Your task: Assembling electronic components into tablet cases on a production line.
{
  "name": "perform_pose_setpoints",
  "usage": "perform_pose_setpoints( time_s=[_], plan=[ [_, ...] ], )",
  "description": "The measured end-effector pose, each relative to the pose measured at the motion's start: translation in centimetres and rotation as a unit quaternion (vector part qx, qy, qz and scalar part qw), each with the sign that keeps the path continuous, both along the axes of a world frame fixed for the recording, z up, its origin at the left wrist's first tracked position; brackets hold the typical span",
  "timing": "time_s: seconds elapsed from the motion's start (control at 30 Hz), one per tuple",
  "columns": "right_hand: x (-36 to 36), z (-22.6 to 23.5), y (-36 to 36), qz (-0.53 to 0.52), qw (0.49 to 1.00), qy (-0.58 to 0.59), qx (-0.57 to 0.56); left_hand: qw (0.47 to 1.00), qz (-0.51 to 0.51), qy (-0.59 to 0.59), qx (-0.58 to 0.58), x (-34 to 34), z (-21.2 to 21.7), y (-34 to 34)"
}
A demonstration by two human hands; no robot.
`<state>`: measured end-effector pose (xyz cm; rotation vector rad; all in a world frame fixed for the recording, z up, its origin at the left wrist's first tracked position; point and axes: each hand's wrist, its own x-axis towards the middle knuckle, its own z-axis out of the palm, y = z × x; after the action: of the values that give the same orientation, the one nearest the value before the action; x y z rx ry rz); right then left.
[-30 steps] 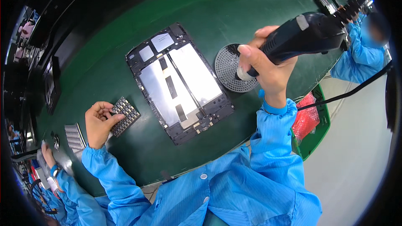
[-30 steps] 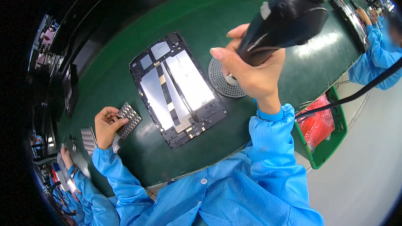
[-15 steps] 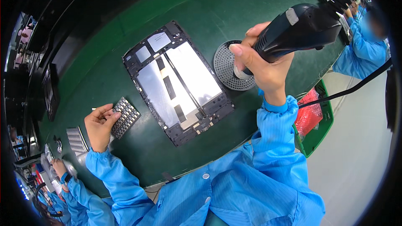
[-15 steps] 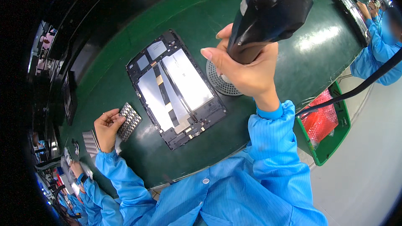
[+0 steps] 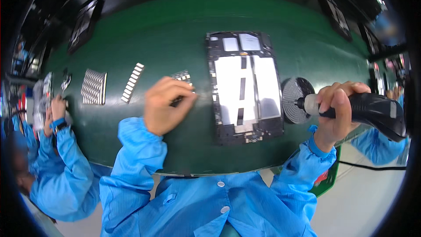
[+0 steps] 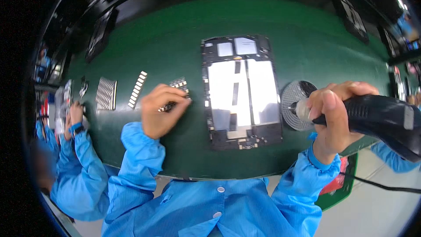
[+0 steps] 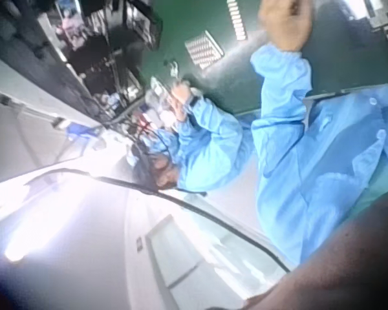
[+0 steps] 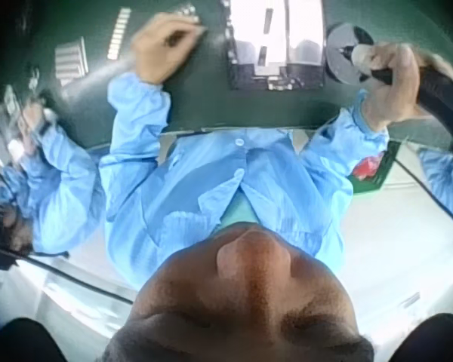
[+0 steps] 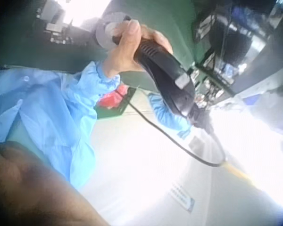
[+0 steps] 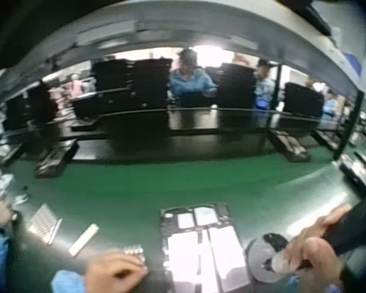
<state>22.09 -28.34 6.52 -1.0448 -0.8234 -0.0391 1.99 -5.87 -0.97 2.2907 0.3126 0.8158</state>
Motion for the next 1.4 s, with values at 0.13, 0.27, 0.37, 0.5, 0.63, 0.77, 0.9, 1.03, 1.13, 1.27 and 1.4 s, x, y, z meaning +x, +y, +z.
perform_pose_setpoints(
  time_s=[0.13,0.27,0.37,0.5,0.63,0.77,0.9,1.03,1.13,1.27,1.4],
  plan=[
    [-2.6,1.9,6.5,0.102,0.994,0.024,-0.013,0.998,-0.041,0.031,-0.049,-0.9,-1.5,0.6],
    [-3.8,1.5,13.5,0.138,0.989,-0.001,-0.055,0.999,0.016,0.012,-0.039,-1.2,-1.8,2.2],
    [-4.1,0.5,16.3,0.148,0.986,0.008,-0.073,0.998,0.043,-0.026,-0.026,-1.0,-2.2,2.3],
    [-3.8,-0.6,17.5,0.149,0.984,0.01,-0.093,0.999,0.039,-0.019,-0.024,-0.8,-2.1,2.1],
    [-3.8,-1.1,17.8,0.145,0.984,0.023,-0.101,0.999,0.038,-0.01,-0.034,-0.9,-2.3,2.3],
    [-3.7,-1.2,17.9,0.145,0.985,0.019,-0.096,0.999,0.038,-0.015,-0.034,-0.9,-2.1,2.2],
    [-3.8,-1.3,17.8,0.147,0.985,0.022,-0.09,0.999,0.034,-0.023,-0.032,-1.0,-2.1,2.1],
    [-4.0,-1.5,17.7,0.153,0.984,0.017,-0.091,0.998,0.04,-0.031,-0.043,-1.0,-2.3,1.9],
    [-4.2,-2.1,18.1,0.154,0.984,0.022,-0.092,0.997,0.044,-0.046,-0.051,-1.2,-2.7,2.0],
    [-4.0,-0.9,17.4,0.147,0.984,0.001,-0.099,0.993,0.065,-0.055,-0.084,-0.7,-1.4,1.6],
    [-4.7,-1.5,18.1,0.154,0.983,0.0,-0.104,0.988,0.086,-0.069,-0.108,-1.1,-2.1,1.8]
  ],
)
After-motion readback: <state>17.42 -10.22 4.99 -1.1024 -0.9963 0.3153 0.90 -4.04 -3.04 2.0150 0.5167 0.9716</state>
